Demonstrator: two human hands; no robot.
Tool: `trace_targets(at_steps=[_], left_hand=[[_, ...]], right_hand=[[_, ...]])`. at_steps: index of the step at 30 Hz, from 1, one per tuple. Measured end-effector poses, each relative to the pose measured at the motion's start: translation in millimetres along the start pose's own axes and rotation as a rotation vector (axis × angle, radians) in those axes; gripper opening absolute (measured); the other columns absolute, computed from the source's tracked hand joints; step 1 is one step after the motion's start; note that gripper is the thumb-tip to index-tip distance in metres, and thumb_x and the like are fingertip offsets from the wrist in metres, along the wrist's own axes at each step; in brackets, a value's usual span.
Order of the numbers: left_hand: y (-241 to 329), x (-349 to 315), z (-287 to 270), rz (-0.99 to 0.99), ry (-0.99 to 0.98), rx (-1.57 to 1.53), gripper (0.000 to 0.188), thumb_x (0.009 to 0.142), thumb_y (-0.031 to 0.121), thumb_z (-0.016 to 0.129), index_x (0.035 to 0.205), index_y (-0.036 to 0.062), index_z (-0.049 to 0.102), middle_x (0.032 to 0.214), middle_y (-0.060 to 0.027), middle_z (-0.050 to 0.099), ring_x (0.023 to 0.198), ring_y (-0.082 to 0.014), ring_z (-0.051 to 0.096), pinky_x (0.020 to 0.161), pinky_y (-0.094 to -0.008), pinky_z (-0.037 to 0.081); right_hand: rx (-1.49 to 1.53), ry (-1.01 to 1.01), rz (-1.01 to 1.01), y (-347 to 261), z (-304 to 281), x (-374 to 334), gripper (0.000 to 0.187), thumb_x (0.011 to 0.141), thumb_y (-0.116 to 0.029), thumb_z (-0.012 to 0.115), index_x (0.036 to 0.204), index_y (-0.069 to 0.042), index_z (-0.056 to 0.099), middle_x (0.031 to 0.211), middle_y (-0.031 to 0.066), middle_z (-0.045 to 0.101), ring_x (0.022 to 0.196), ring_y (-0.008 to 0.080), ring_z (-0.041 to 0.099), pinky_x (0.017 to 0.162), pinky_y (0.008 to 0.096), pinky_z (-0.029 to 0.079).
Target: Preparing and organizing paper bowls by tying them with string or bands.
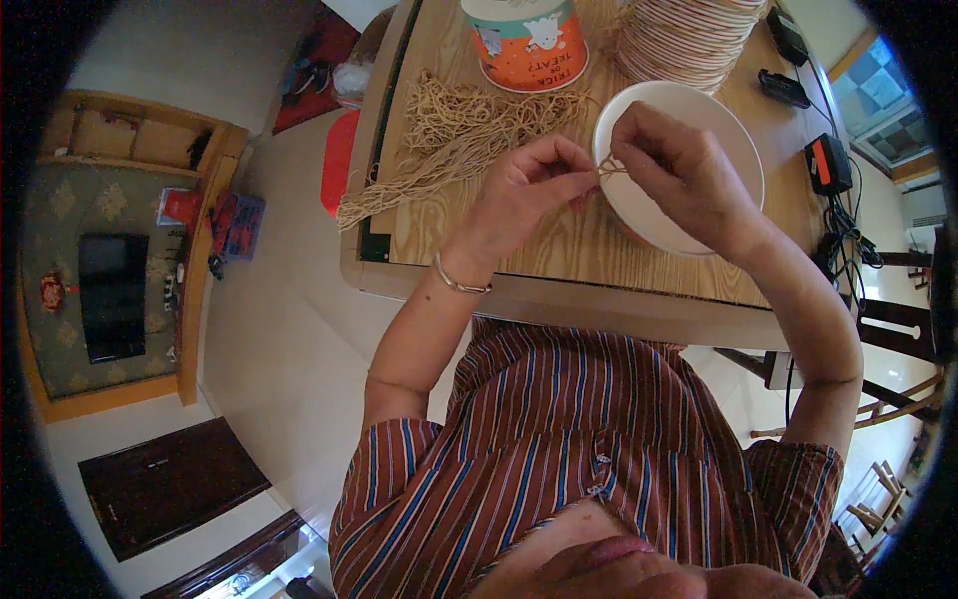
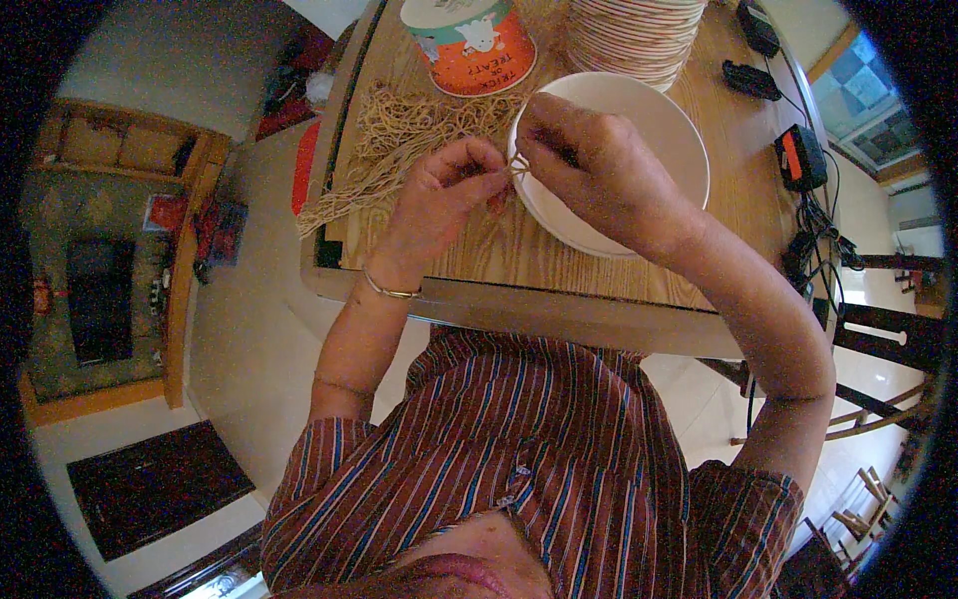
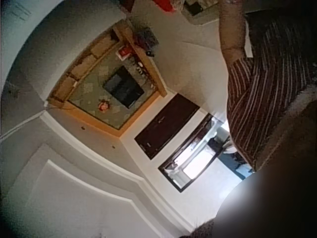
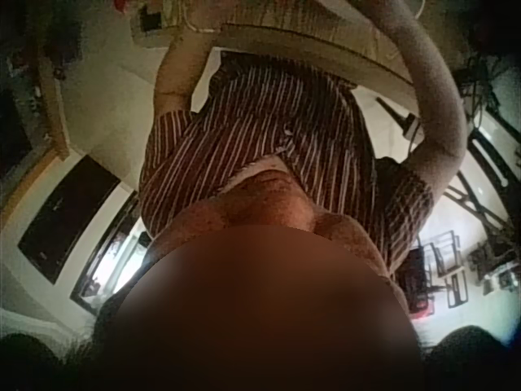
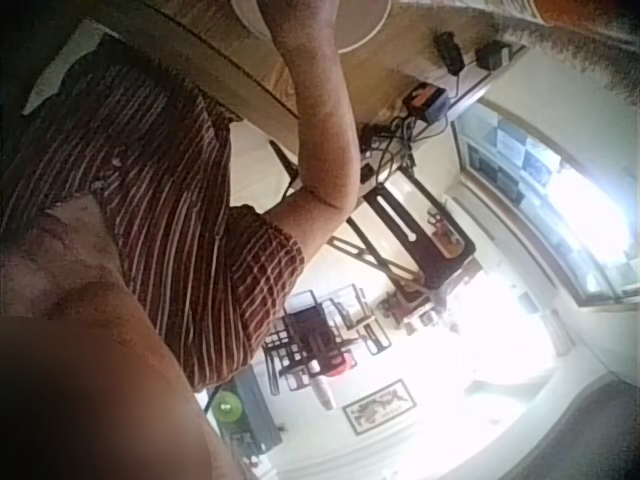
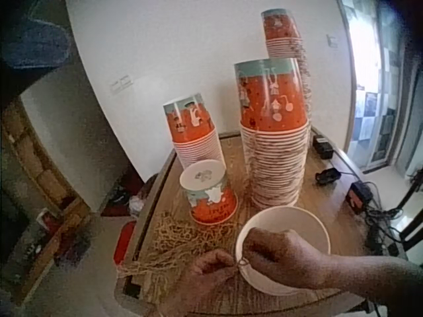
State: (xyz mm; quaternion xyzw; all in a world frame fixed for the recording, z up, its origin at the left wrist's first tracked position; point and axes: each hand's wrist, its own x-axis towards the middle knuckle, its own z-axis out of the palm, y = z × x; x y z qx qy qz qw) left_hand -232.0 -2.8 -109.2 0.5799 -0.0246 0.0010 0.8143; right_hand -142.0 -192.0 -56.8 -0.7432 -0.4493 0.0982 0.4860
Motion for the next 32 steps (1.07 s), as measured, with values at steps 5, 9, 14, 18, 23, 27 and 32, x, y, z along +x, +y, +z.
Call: trace_targets(at_steps=[5, 9, 14, 18, 23, 27, 32], left_hand=[[-6, -4, 1, 0.013, 0.015, -0.096, 0.006, 0.087, 0.002, 0.064, 0.093, 0.0021, 0.061, 0.086, -0.0013, 0.061, 0.075, -0.0090, 0.058, 0.069, -0.0233, 0.049], [-6, -6, 1, 0.046, 0.012, -0.029, 0.007, 0.087, 0.001, 0.063, 0.090, 0.0027, 0.058, 0.085, -0.0008, 0.060, 0.075, -0.0090, 0.059, 0.069, -0.0232, 0.050], [-7, -13, 8, 0.050, 0.114, 0.086, 0.008, 0.087, -0.001, 0.062, 0.089, 0.0039, 0.056, 0.084, 0.0002, 0.059, 0.075, -0.0073, 0.058, 0.069, -0.0219, 0.049], [-10, -13, 10, 0.104, 0.164, 0.265, 0.009, 0.086, -0.001, 0.062, 0.088, 0.0047, 0.055, 0.080, 0.0024, 0.055, 0.072, -0.0043, 0.054, 0.066, -0.0197, 0.045], [-11, -13, 10, 0.098, 0.171, 0.348, 0.011, 0.085, 0.000, 0.064, 0.090, 0.0045, 0.055, 0.083, 0.0023, 0.054, 0.075, -0.0053, 0.052, 0.067, -0.0208, 0.044], [-4, -10, 7, 0.288, 0.252, 0.533, 0.016, 0.083, -0.001, 0.064, 0.099, 0.0018, 0.060, 0.093, -0.0028, 0.054, 0.081, -0.0097, 0.055, 0.073, -0.0241, 0.047], [13, -7, 5, 0.477, 0.060, 0.740, 0.035, 0.082, 0.000, 0.066, 0.116, 0.0059, 0.059, 0.102, -0.0044, 0.054, 0.089, -0.0143, 0.057, 0.080, -0.0261, 0.048]], right_hand=[[0.116, -0.073, 0.151, -8, -3, 2, 0.006, 0.096, -0.011, 0.052, 0.093, -0.005, 0.051, 0.071, -0.0017, 0.050, 0.063, 0.0059, 0.049, 0.058, 0.0218, 0.043], [0.298, -0.127, 0.173, -6, -3, 0, 0.008, 0.097, -0.012, 0.050, 0.095, -0.004, 0.048, 0.076, 0.0008, 0.051, 0.065, 0.0071, 0.050, 0.059, 0.0228, 0.045], [0.329, -0.148, 0.214, -14, -3, -1, 0.009, 0.097, -0.013, 0.048, 0.095, -0.004, 0.048, 0.078, 0.0021, 0.052, 0.066, 0.0081, 0.050, 0.059, 0.0234, 0.045], [0.306, -0.111, 0.210, -18, 0, -3, 0.008, 0.097, -0.013, 0.048, 0.096, -0.004, 0.048, 0.078, 0.0013, 0.051, 0.065, 0.0076, 0.050, 0.057, 0.0225, 0.043], [0.235, -0.046, 0.139, -14, 4, -4, 0.007, 0.097, -0.012, 0.048, 0.096, -0.006, 0.048, 0.079, 0.0001, 0.050, 0.063, 0.0058, 0.048, 0.053, 0.0214, 0.041], [0.060, -0.056, 0.039, -14, 2, -1, 0.006, 0.096, -0.011, 0.050, 0.095, -0.005, 0.048, 0.078, 0.0009, 0.047, 0.067, 0.0076, 0.044, 0.058, 0.0229, 0.039], [-0.004, -0.100, 0.036, -20, -1, 2, 0.006, 0.096, -0.010, 0.052, 0.096, -0.004, 0.049, 0.078, 0.0026, 0.046, 0.072, 0.0110, 0.042, 0.064, 0.0255, 0.040]])
